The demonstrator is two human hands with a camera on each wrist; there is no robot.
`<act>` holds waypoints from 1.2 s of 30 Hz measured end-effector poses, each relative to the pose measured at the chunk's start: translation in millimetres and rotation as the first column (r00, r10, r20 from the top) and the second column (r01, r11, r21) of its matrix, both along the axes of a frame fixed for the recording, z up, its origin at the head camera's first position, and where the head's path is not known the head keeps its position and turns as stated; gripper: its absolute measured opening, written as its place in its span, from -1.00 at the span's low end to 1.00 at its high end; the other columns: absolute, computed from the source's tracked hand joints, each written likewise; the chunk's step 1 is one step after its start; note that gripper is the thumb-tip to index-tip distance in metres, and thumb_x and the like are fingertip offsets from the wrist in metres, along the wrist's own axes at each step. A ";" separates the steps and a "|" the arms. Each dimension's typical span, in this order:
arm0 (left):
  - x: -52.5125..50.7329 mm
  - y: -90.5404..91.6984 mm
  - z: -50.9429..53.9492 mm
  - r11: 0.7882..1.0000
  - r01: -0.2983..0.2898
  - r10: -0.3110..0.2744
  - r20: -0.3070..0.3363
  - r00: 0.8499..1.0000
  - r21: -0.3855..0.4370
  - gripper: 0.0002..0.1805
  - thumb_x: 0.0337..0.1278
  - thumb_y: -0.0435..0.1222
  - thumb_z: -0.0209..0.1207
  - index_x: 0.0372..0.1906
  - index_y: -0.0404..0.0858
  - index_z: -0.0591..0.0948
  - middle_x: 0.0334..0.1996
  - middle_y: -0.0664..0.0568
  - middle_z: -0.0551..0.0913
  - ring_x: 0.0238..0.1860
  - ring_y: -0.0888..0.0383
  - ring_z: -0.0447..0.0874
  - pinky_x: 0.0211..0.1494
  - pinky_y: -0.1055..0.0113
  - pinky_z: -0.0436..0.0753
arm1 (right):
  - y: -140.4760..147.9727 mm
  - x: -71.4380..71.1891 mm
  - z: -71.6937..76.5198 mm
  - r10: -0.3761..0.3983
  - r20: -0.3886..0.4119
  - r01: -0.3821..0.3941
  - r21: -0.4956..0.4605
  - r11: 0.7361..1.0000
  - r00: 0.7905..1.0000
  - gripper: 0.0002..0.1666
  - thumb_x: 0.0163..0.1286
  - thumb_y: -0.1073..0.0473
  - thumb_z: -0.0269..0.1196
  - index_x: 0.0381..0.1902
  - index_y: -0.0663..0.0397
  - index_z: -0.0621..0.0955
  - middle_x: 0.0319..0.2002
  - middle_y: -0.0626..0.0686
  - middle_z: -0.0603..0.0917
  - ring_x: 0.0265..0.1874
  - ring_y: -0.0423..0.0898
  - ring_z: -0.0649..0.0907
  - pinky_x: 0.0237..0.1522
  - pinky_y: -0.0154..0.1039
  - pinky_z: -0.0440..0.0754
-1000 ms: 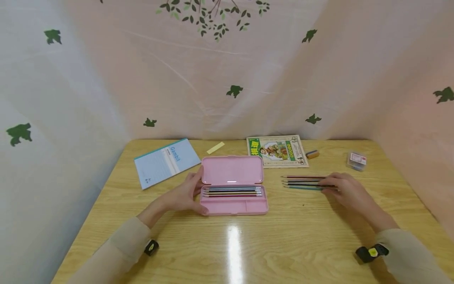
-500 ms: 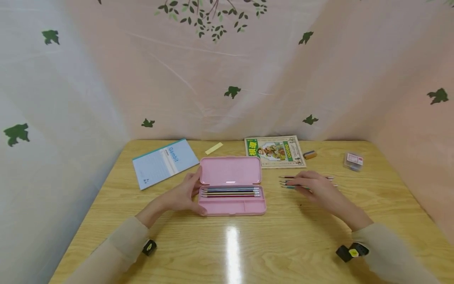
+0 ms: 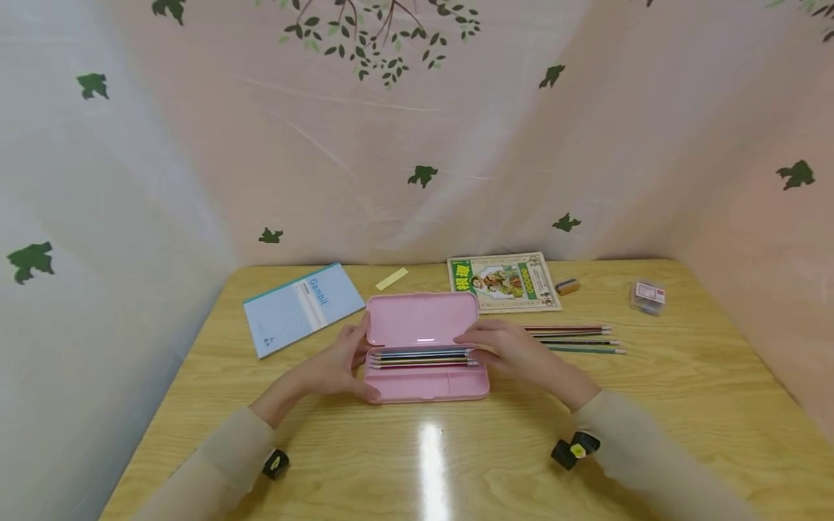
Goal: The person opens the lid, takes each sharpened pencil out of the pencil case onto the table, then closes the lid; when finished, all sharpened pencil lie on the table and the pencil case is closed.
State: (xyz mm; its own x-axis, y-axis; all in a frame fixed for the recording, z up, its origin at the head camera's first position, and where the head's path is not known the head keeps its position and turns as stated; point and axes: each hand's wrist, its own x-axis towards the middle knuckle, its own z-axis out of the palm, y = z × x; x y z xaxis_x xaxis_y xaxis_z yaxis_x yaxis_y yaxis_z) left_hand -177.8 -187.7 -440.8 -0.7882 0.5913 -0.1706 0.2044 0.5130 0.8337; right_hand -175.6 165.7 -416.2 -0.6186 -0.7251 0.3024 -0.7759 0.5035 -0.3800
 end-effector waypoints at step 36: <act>-0.9 1.2 0.1 0.998 -0.033 0.029 0.068 0.997 0.045 0.57 -0.23 -0.21 0.65 0.63 -0.12 -0.39 0.44 -0.22 -0.07 0.46 -0.09 0.24 0.51 0.16 0.26 | -47.0 -0.2 -19.1 -0.062 0.022 0.057 0.158 0.986 0.998 -0.69 0.26 0.39 0.42 -0.04 0.07 0.77 -0.15 0.00 0.76 -0.12 -0.05 0.70 0.00 -0.11 0.71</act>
